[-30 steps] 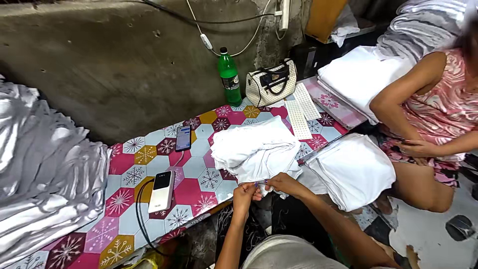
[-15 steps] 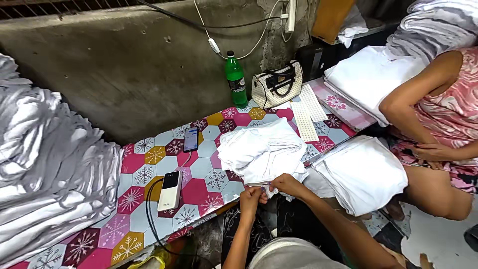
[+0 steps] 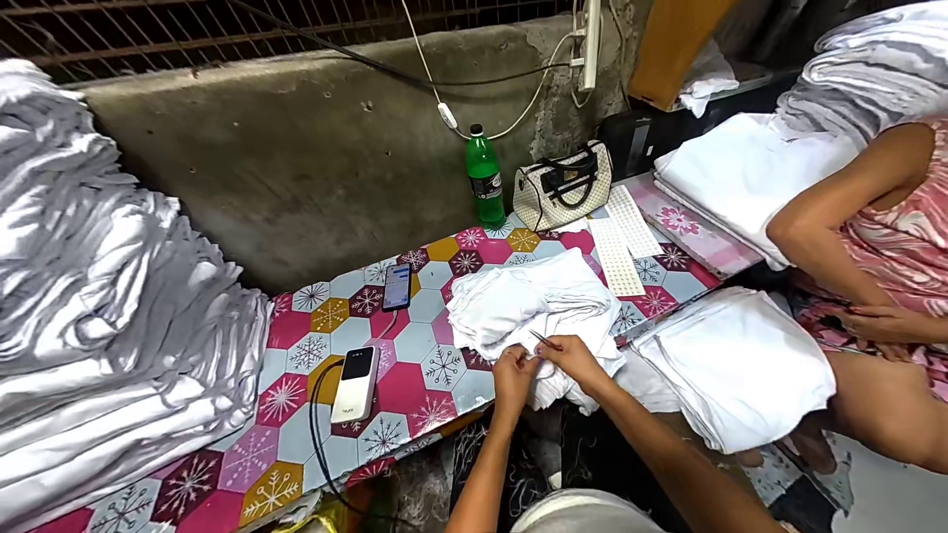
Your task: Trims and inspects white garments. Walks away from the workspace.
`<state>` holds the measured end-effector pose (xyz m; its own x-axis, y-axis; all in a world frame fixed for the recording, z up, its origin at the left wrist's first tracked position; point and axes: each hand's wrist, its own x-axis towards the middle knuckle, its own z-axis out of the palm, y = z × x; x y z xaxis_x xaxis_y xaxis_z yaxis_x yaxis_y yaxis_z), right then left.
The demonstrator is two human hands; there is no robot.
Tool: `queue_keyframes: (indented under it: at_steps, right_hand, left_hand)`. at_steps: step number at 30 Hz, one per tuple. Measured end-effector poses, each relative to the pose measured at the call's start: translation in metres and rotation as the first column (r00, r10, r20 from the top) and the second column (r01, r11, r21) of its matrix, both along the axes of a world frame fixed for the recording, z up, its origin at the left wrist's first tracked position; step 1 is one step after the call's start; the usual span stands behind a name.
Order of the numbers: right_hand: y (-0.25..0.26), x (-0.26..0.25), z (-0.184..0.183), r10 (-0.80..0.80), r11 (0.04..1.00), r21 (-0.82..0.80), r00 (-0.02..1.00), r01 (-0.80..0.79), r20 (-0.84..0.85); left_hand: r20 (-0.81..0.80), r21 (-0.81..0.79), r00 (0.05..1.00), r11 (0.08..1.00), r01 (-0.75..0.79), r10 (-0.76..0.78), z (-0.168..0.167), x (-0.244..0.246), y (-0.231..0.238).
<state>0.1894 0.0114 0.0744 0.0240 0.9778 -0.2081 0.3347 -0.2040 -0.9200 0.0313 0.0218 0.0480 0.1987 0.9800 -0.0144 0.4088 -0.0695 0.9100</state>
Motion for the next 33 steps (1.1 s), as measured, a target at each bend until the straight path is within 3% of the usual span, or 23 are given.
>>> queue_keyframes:
  at_steps: [2,4,7,9,20,28,33]
  right_hand:
    - [0.0,0.006,0.005,-0.092,0.989,-0.136,0.952,0.053,-0.291]
    - [0.0,0.015,0.008,-0.151,0.97,-0.239,0.866,0.037,-0.477]
    - [-0.002,0.018,0.005,-0.157,0.964,-0.267,0.823,0.006,-0.546]
    - [-0.004,0.014,0.003,-0.142,0.965,-0.261,0.827,-0.006,-0.544]
    - [-0.01,0.014,-0.003,-0.063,0.978,-0.206,0.893,-0.033,-0.445]
    - [-0.032,0.031,0.018,0.081,0.984,-0.147,0.987,-0.101,-0.138]
    - [-0.036,0.036,0.006,0.219,0.96,-0.205,0.966,-0.188,0.136]
  left_hand:
    - [0.018,0.002,0.999,0.999,0.035,-0.035,0.001,-0.002,0.003]
    - [0.083,-0.06,0.994,0.995,0.076,-0.071,0.007,-0.006,0.001]
    - [0.406,-0.213,0.913,0.974,0.074,0.019,0.018,0.0,-0.008]
    - [0.486,-0.265,0.864,0.964,0.004,0.129,0.02,0.005,-0.011]
    - [0.494,-0.33,0.853,0.944,0.007,0.167,0.013,-0.001,-0.019]
    - [0.499,-0.398,0.841,0.917,0.007,0.21,0.0,-0.002,-0.027]
    - [0.518,-0.423,0.827,0.906,0.026,0.219,-0.006,-0.001,-0.031]
